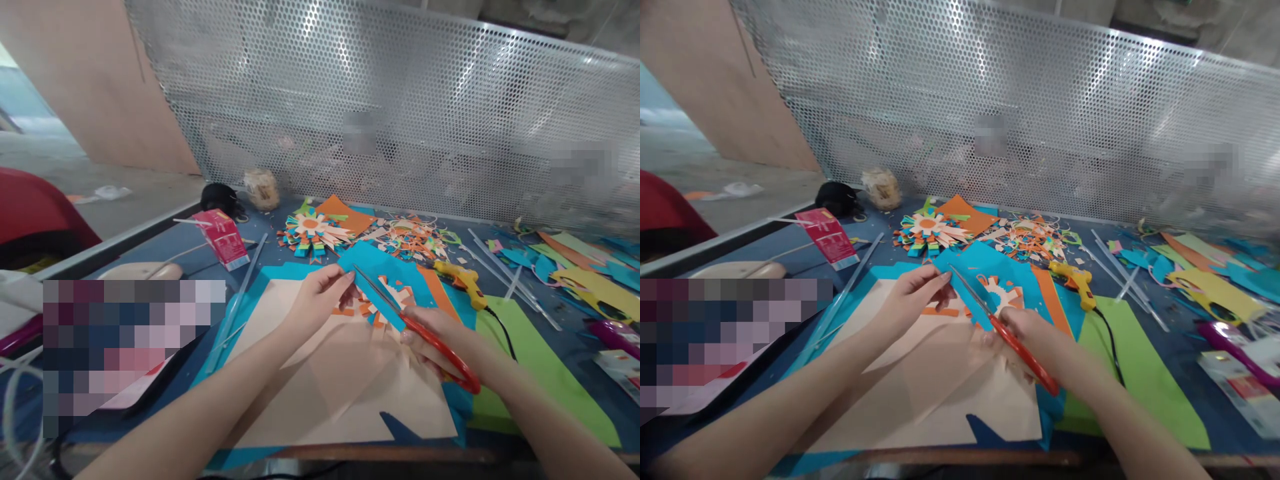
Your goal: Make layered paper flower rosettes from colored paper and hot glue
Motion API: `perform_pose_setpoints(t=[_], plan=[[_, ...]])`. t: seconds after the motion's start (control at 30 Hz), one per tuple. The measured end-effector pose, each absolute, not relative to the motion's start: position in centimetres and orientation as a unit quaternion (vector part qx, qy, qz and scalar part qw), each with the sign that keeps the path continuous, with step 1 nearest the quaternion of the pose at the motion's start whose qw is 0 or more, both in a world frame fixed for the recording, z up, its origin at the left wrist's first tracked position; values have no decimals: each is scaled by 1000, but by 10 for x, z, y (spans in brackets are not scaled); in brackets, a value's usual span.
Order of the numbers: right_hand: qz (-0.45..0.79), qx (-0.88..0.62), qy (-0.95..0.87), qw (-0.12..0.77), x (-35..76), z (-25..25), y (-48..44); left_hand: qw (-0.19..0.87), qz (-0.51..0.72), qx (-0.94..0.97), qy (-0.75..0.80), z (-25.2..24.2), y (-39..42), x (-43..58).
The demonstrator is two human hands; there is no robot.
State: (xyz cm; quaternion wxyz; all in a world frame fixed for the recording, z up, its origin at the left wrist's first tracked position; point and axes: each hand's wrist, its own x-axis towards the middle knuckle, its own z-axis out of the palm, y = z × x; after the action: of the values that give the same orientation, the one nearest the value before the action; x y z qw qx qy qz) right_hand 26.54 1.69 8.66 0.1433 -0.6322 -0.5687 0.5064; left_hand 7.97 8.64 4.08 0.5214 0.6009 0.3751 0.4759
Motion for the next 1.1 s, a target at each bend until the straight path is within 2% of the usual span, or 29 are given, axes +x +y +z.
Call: perform_pose_setpoints(t=[0.2, 0.47, 0.7, 0.97, 1.1], plan=[[470, -602, -635, 115, 268, 84, 19, 537, 461, 608, 360, 42, 85, 82], [537, -637, -542, 110, 276, 64, 26, 547, 464, 601, 352, 41, 86, 80], [466, -609, -628, 135, 267, 81, 18, 576, 427, 618, 323, 40, 83, 83], [547, -649, -513, 129, 263, 79, 22, 570, 418, 628, 324, 38, 85, 82], [518, -626, -567, 131, 268, 74, 21, 577, 416, 626, 319, 36, 86, 81]])
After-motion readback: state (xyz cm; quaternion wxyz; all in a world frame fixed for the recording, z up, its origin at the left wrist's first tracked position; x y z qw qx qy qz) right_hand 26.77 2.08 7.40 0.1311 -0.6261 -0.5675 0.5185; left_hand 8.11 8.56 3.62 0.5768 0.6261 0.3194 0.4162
